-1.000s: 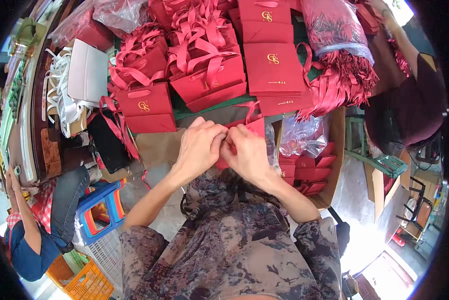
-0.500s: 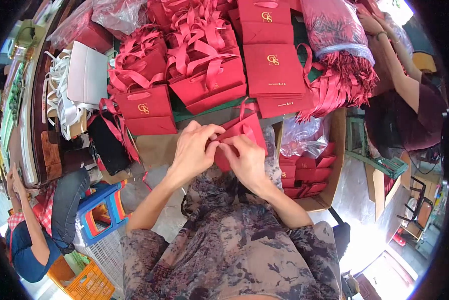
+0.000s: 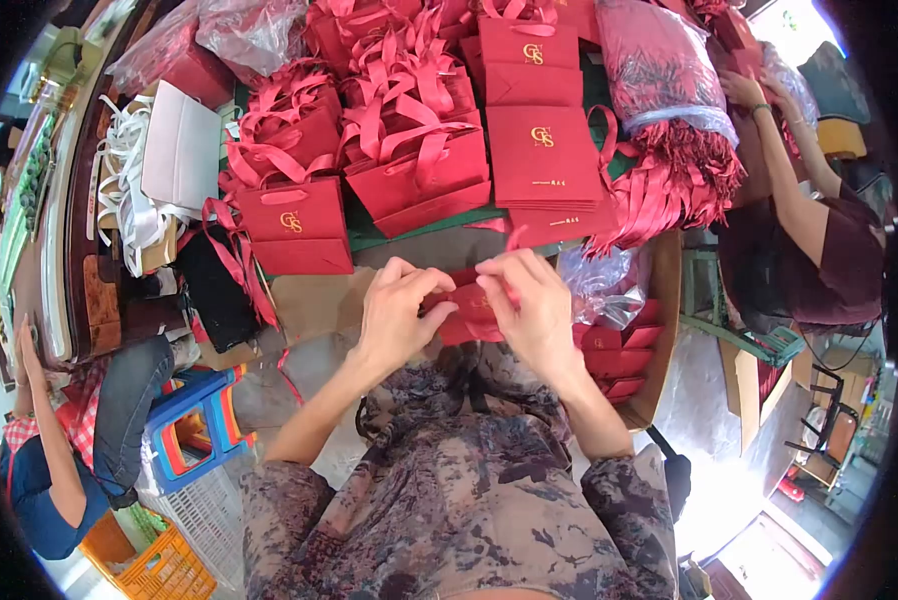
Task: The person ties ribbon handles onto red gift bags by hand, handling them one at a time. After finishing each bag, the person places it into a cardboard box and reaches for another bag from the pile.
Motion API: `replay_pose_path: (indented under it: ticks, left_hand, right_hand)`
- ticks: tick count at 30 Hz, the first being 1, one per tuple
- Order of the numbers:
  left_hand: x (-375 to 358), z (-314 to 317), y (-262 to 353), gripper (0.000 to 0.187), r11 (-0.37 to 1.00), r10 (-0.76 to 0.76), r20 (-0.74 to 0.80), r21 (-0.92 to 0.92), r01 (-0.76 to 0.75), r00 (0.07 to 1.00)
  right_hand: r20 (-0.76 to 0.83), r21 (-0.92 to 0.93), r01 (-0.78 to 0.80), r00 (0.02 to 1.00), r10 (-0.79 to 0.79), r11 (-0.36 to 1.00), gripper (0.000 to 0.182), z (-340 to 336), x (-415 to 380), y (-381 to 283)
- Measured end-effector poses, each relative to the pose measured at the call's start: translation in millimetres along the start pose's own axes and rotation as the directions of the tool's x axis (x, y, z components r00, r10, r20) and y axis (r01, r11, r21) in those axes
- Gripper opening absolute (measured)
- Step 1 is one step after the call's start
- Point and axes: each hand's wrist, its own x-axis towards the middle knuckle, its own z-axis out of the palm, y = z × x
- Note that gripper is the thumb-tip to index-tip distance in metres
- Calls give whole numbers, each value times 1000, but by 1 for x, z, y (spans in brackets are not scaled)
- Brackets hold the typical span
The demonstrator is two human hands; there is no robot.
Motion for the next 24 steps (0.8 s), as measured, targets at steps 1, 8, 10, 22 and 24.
replay_pose_path:
  ticks: [1,8,10,22,24]
  left_hand:
    - [-2,3,2,25,999,41,-52,15,-40,998]
    - [-7,9,9,18,930,341,-158,203,-308,926]
    - [-6,9,9,17,919,367,-157,211,-332,917]
    - [15,18,3,23,999,35,-245,-2,-37,969]
    - [24,24,5,23,996,-86,-292,-32,80,953]
  right_hand:
    - [5,-44,40,999,-39,998,11,-4,6,1]
    - [366,-85,194,918,-150,977,12,-1,23,23]
    - [378,-23,192,910,-169,981,12,0,29,28]
    - [122,325,-227,973,197,918,12,25,25,56]
    - [161,405,-291,956,245,867,13,25,21,52]
